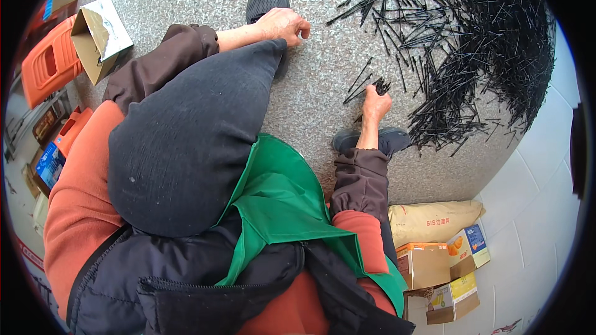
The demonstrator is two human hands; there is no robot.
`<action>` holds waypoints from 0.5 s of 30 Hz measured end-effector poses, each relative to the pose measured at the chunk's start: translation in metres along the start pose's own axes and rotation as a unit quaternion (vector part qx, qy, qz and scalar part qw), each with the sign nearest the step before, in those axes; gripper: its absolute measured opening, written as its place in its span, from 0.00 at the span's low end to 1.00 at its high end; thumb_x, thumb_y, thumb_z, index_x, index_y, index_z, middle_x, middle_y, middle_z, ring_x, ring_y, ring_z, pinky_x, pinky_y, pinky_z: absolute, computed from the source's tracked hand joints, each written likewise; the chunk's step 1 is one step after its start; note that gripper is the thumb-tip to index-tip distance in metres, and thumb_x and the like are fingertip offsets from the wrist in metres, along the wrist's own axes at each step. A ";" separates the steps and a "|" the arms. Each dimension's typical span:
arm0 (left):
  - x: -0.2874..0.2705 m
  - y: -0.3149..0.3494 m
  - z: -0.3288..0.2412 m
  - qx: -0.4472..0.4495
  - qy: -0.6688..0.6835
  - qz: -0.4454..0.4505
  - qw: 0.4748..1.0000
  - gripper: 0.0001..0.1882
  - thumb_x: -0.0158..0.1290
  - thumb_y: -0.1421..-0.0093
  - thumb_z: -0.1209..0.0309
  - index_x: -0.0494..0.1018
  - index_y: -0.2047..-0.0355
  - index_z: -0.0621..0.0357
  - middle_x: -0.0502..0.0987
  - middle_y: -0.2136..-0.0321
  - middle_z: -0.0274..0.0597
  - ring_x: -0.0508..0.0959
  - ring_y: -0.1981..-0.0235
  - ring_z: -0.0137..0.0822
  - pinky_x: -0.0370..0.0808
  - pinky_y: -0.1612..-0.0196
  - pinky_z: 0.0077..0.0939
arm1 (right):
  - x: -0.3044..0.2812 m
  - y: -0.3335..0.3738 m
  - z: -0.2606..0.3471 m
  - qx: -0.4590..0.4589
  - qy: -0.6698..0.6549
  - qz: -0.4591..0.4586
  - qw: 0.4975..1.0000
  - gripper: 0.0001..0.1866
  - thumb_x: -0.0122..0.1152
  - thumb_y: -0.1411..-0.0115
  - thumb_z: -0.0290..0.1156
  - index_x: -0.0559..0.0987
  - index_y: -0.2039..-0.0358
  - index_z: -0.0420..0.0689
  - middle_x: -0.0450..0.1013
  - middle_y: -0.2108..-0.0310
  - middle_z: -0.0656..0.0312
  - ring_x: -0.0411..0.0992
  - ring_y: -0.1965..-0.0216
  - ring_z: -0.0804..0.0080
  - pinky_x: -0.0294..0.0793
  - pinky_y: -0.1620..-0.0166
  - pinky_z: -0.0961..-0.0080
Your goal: Sort black plastic ties into piles, bundle them together, and secure them with blue plastic clips.
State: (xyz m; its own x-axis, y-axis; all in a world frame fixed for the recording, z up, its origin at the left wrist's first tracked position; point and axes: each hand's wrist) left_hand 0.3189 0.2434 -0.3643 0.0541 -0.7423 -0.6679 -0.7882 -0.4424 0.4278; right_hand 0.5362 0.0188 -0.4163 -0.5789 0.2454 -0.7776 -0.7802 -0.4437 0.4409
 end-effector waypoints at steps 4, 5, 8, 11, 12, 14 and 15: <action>-0.002 0.000 0.001 -0.014 -0.004 0.016 1.000 0.12 0.51 0.59 0.69 0.75 0.70 0.52 0.76 0.79 0.40 0.76 0.74 0.43 0.72 0.68 0.35 | 0.001 0.006 0.015 -0.026 0.025 0.008 0.999 0.15 0.60 0.57 0.36 0.76 0.77 0.35 0.73 0.78 0.46 0.72 0.73 0.49 0.68 0.67 0.59; -0.002 0.000 -0.001 -0.012 0.002 0.015 1.000 0.12 0.51 0.59 0.69 0.75 0.70 0.51 0.76 0.79 0.40 0.76 0.74 0.43 0.72 0.67 0.35 | 0.002 0.005 0.013 -0.038 0.067 0.022 0.997 0.15 0.60 0.57 0.37 0.77 0.76 0.35 0.73 0.77 0.45 0.72 0.71 0.48 0.68 0.66 0.59; -0.003 -0.001 -0.002 -0.022 0.002 0.027 0.999 0.12 0.51 0.58 0.68 0.75 0.70 0.52 0.76 0.79 0.40 0.76 0.73 0.43 0.72 0.67 0.35 | 0.004 -0.001 0.009 -0.022 0.061 0.035 0.997 0.16 0.61 0.57 0.38 0.77 0.75 0.36 0.73 0.77 0.45 0.72 0.70 0.47 0.69 0.66 0.59; -0.003 -0.001 -0.003 -0.007 -0.006 0.017 1.000 0.12 0.52 0.58 0.68 0.75 0.70 0.51 0.76 0.79 0.40 0.76 0.73 0.43 0.72 0.67 0.35 | 0.003 -0.005 0.022 -0.045 0.027 0.034 0.998 0.17 0.61 0.57 0.39 0.77 0.75 0.37 0.73 0.78 0.45 0.73 0.71 0.49 0.69 0.67 0.60; -0.003 -0.001 -0.004 -0.007 -0.006 0.018 1.000 0.12 0.52 0.58 0.68 0.75 0.70 0.51 0.76 0.79 0.40 0.76 0.73 0.43 0.72 0.67 0.35 | 0.002 -0.004 0.030 -0.066 -0.003 0.032 0.997 0.18 0.61 0.58 0.41 0.77 0.76 0.37 0.72 0.79 0.46 0.73 0.73 0.51 0.69 0.68 0.61; -0.005 -0.002 -0.004 -0.029 -0.003 0.035 0.999 0.12 0.52 0.58 0.68 0.75 0.70 0.51 0.76 0.79 0.40 0.76 0.73 0.43 0.72 0.66 0.35 | 0.011 -0.003 0.042 -0.099 0.067 0.044 0.992 0.18 0.61 0.58 0.41 0.76 0.76 0.37 0.72 0.79 0.45 0.73 0.72 0.50 0.69 0.68 0.60; -0.004 -0.002 -0.003 -0.028 -0.004 0.034 0.999 0.12 0.52 0.58 0.68 0.75 0.70 0.51 0.76 0.79 0.40 0.76 0.73 0.43 0.72 0.66 0.35 | 0.014 -0.002 0.049 -0.131 0.138 0.056 0.980 0.17 0.60 0.58 0.41 0.76 0.75 0.37 0.73 0.78 0.45 0.72 0.72 0.48 0.70 0.68 0.60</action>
State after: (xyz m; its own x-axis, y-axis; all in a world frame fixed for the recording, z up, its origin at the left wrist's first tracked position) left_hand 0.3222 0.2459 -0.3602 -0.0038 -0.7681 -0.6403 -0.7545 -0.4180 0.5060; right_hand 0.5184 0.0653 -0.4058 -0.5429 -0.0431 -0.8387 -0.6072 -0.6697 0.4275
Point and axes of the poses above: each hand's wrist, its own y-axis away from the middle knuckle, its own x-axis out of the palm, z = x × y
